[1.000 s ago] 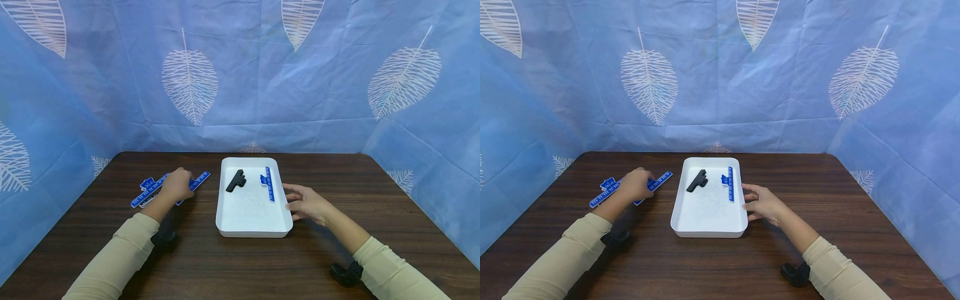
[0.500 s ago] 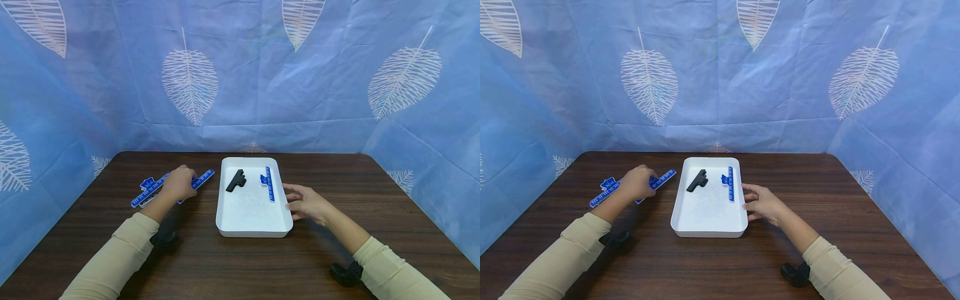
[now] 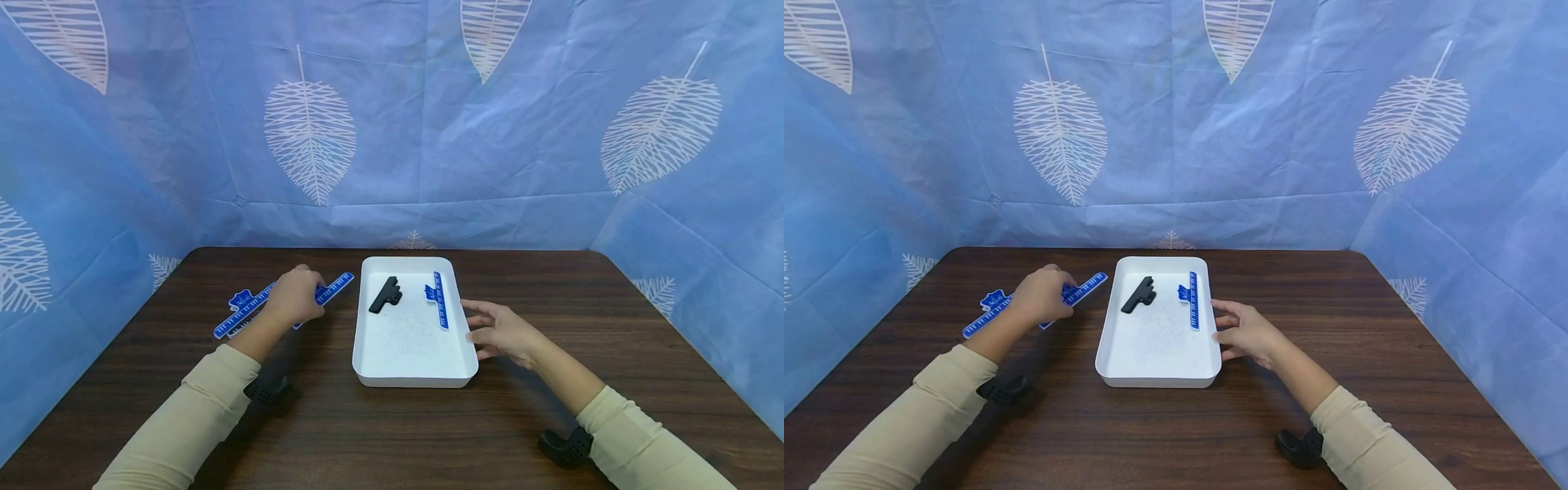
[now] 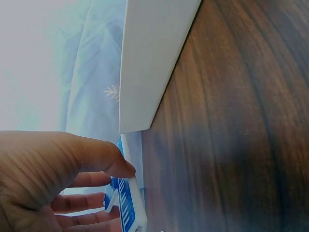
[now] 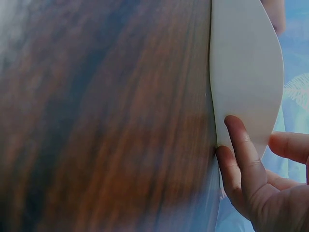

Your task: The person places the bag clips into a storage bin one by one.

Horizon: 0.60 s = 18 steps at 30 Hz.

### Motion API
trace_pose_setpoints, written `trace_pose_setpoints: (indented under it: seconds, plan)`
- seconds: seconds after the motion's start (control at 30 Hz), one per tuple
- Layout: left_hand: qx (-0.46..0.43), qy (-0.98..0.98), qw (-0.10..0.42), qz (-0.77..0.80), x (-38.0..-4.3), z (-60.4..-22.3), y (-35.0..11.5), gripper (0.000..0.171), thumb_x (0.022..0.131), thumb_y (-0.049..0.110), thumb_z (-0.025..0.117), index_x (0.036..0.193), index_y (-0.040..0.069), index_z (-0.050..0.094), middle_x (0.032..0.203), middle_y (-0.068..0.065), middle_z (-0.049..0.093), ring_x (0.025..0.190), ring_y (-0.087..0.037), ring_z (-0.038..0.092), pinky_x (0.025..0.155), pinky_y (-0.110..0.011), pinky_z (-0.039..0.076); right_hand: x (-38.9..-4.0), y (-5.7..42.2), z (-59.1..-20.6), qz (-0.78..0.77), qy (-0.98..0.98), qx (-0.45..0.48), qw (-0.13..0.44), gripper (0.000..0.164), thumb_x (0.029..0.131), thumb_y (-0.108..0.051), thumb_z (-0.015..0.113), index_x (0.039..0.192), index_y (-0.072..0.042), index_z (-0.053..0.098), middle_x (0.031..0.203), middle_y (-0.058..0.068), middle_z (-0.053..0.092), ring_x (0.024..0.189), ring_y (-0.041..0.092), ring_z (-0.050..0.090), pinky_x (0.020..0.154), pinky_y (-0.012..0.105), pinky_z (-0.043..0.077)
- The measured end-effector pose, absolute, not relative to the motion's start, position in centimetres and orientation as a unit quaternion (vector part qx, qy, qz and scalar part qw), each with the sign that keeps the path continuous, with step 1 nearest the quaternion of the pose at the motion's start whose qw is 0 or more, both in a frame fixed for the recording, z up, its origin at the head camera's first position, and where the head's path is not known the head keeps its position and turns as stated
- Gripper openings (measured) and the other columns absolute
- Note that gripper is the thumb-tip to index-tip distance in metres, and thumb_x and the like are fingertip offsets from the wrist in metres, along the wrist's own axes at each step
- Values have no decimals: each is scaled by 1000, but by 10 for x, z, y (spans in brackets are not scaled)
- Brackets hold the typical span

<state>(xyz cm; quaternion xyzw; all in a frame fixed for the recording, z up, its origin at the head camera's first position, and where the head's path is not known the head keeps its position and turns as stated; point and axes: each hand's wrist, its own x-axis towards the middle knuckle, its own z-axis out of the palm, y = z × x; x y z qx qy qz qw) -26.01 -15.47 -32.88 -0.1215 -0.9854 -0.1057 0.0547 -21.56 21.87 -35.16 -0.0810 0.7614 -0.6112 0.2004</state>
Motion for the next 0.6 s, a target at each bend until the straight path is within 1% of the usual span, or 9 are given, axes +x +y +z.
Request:
trace_pose_setpoints:
  seconds: [0.23,0.37,0.6]
  plan:
    - [-126,-985,57,-103,-258,-321,-152,46,73,17,82,114,1,69,109,-17,61,93,-31,62,84,-48,53,-216,218,-354,-609,764,-74,197,71,90,8,59,152,1,24,132,32,47,100,34,66,77,47,57]
    - [-119,-986,56,-103,-257,-319,-150,47,73,18,82,115,2,69,110,-17,60,96,-32,62,86,-50,53,-217,219,-356,-610,764,-74,198,71,90,8,58,152,1,23,133,32,47,100,34,66,77,48,56]
    - [-117,-985,70,-104,-258,-317,-145,47,72,19,83,113,3,70,110,-15,61,96,-31,62,86,-50,53,-217,220,-356,-610,764,-73,199,71,91,8,58,152,0,23,134,31,47,101,34,65,78,47,56]
